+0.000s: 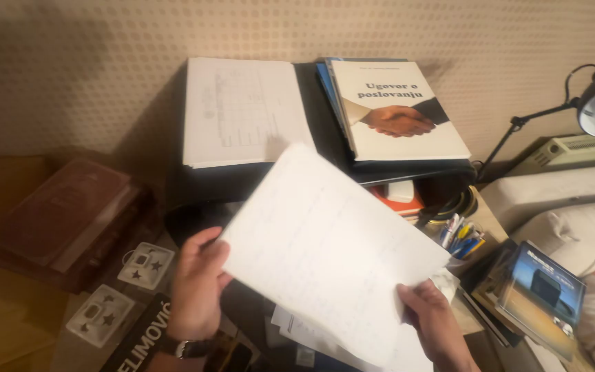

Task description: The person clears clutter from a desk by moving books, notebooks, and loose papers from a shelf onto the desk surface. They handle items one at a time, stacking them into separate piles. The desk remains partially occupied by a laptop, remote, and pen holder throughout.

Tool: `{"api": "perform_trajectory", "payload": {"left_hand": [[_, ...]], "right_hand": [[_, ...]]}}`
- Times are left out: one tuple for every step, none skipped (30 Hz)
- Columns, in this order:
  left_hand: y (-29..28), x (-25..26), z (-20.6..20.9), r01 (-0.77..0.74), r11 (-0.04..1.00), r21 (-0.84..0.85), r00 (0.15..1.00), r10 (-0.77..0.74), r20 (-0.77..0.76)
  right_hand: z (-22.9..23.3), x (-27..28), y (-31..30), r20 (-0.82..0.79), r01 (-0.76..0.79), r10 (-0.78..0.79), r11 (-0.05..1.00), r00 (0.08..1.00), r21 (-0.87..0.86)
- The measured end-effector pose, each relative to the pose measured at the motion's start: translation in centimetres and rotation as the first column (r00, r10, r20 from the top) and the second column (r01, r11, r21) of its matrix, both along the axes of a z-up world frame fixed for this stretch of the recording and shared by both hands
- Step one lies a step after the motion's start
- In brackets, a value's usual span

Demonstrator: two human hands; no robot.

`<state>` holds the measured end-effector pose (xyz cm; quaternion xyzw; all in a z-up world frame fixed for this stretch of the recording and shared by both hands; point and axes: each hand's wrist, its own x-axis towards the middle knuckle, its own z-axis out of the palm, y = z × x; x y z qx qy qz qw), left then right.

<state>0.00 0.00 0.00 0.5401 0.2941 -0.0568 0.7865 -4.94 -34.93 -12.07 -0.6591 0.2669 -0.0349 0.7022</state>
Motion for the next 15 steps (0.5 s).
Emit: {"api": "perform_trajectory", "payload": {"left_hand": [[0.2, 0.0, -1.1, 0.013, 0.998, 0.065, 1.000, -0.013, 0.003], [0.3, -0.1, -2.2, 0.026, 0.991, 0.130, 1.000, -0.027, 0.005], [0.1, -0.2, -4.3, 0.047, 0.990, 0.130, 0.999, -0.047, -0.003], [-0.2, -0.4, -6.4, 0.061, 0.995, 0.081, 0.997, -0.065, 0.049], [-0.5, -0.6, -8.5, 0.078, 0.996, 0.032, 0.992, -0.080, 0.101], [-1.2, -0.9, -7.6, 0.099, 0.995, 0.030, 0.991, -0.101, 0.092], [-1.9, -1.2, -6.6, 0.166, 0.983, 0.076, 0.986, -0.165, -0.014], [-2.5, -1.6, -5.5, 0.237, 0.965, 0.116, 0.967, -0.223, -0.122], [-2.9, -1.5, -7.5, 0.250, 0.962, 0.113, 0.963, -0.235, -0.130], [-3.2, -1.5, -9.5, 0.268, 0.954, 0.132, 0.962, -0.258, -0.090], [-3.5, -1.8, -11.6, 0.283, 0.947, 0.150, 0.959, -0.278, -0.054], [-4.1, -1.7, -11.9, 0.294, 0.945, 0.146, 0.956, -0.287, -0.067], [-4.4, -1.8, -12.4, 0.376, 0.915, 0.145, 0.926, -0.364, -0.104], [-4.8, -1.9, -12.9, 0.456, 0.879, 0.139, 0.888, -0.438, -0.140], [-5.1, -2.0, -13.7, 0.464, 0.876, 0.134, 0.883, -0.444, -0.151]], "right_hand": [[0.9, -0.9, 0.0, -0.055, 0.057, -0.055, 0.998, 0.997, 0.030], [1.7, -1.8, 0.0, -0.111, 0.114, -0.107, 0.992, 0.988, 0.059], [0.5, -2.1, -0.9, -0.120, 0.135, -0.127, 0.989, 0.985, 0.057], [-0.8, -2.5, -1.9, -0.121, 0.144, -0.141, 0.989, 0.983, 0.017], [-2.1, -3.0, -3.0, -0.122, 0.154, -0.156, 0.988, 0.980, -0.025], [-1.5, -3.4, -2.8, -0.130, 0.175, -0.177, 0.984, 0.976, -0.027], [-0.9, -3.7, -2.6, -0.153, 0.187, -0.182, 0.982, 0.971, 0.017], [-0.3, -4.0, -2.4, -0.175, 0.201, -0.187, 0.978, 0.967, 0.061], [-1.1, -4.4, -3.1, -0.183, 0.214, -0.200, 0.975, 0.963, 0.059], [-1.9, -4.8, -3.9, -0.156, 0.185, -0.189, 0.982, 0.969, -0.041], [-2.7, -5.4, -4.5, -0.135, 0.151, -0.170, 0.978, 0.976, -0.141], [-2.5, -5.5, -4.8, -0.148, 0.158, -0.179, 0.977, 0.973, -0.143], [-2.5, -5.8, -4.9, -0.185, 0.143, -0.192, 0.958, 0.964, -0.249], [-2.5, -6.0, -5.0, -0.220, 0.121, -0.207, 0.928, 0.953, -0.351], [-2.8, -6.0, -5.0, -0.232, 0.123, -0.214, 0.928, 0.949, -0.352]]}}
